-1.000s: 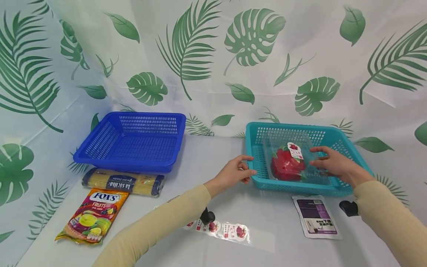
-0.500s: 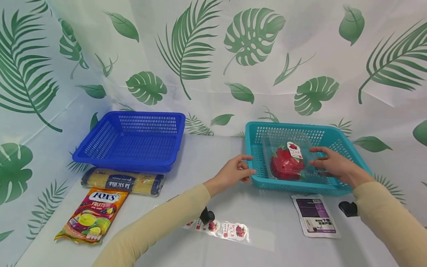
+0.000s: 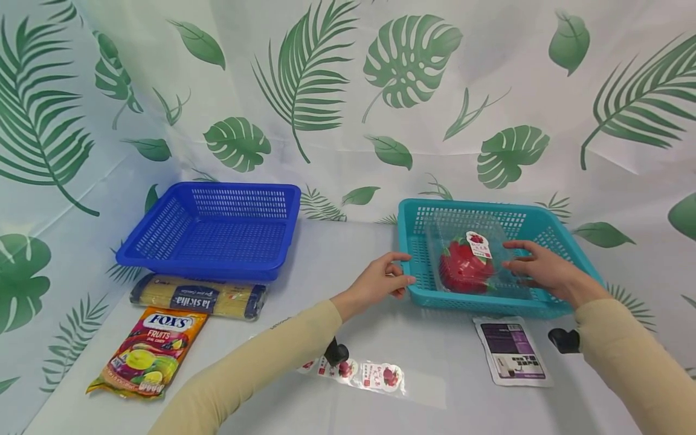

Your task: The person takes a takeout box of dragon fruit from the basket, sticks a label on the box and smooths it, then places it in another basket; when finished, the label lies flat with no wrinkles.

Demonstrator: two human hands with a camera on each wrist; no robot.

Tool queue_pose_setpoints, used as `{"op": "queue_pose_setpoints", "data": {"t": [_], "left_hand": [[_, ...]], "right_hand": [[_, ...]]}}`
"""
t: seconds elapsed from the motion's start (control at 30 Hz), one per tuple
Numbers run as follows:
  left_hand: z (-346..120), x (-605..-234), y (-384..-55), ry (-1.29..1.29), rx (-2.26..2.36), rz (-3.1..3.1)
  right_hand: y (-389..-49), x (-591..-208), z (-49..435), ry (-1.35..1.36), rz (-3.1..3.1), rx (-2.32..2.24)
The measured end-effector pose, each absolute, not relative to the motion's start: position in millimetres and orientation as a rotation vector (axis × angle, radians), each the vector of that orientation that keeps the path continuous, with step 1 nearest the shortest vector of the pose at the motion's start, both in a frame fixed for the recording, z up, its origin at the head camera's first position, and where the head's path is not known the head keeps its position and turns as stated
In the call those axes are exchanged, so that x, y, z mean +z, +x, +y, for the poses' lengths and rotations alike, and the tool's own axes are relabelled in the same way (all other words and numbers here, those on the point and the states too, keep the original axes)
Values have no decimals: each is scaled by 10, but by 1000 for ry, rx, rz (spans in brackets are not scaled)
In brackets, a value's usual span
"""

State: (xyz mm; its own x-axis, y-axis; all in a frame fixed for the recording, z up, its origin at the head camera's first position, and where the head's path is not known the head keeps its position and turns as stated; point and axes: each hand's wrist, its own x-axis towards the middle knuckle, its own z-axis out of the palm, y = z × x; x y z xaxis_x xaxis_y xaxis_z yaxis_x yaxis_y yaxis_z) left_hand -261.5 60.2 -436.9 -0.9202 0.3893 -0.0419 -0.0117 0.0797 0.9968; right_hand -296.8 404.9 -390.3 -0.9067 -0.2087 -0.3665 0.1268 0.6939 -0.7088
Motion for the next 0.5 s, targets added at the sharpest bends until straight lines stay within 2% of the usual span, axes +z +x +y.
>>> {"op": "queue_pose_setpoints", "data": {"t": [0.5], "left_hand": [[536, -4393, -2584, 411, 1912, 2032]], "right_hand": [[-2971, -3871, 4091, -59, 2547, -1056]]}}
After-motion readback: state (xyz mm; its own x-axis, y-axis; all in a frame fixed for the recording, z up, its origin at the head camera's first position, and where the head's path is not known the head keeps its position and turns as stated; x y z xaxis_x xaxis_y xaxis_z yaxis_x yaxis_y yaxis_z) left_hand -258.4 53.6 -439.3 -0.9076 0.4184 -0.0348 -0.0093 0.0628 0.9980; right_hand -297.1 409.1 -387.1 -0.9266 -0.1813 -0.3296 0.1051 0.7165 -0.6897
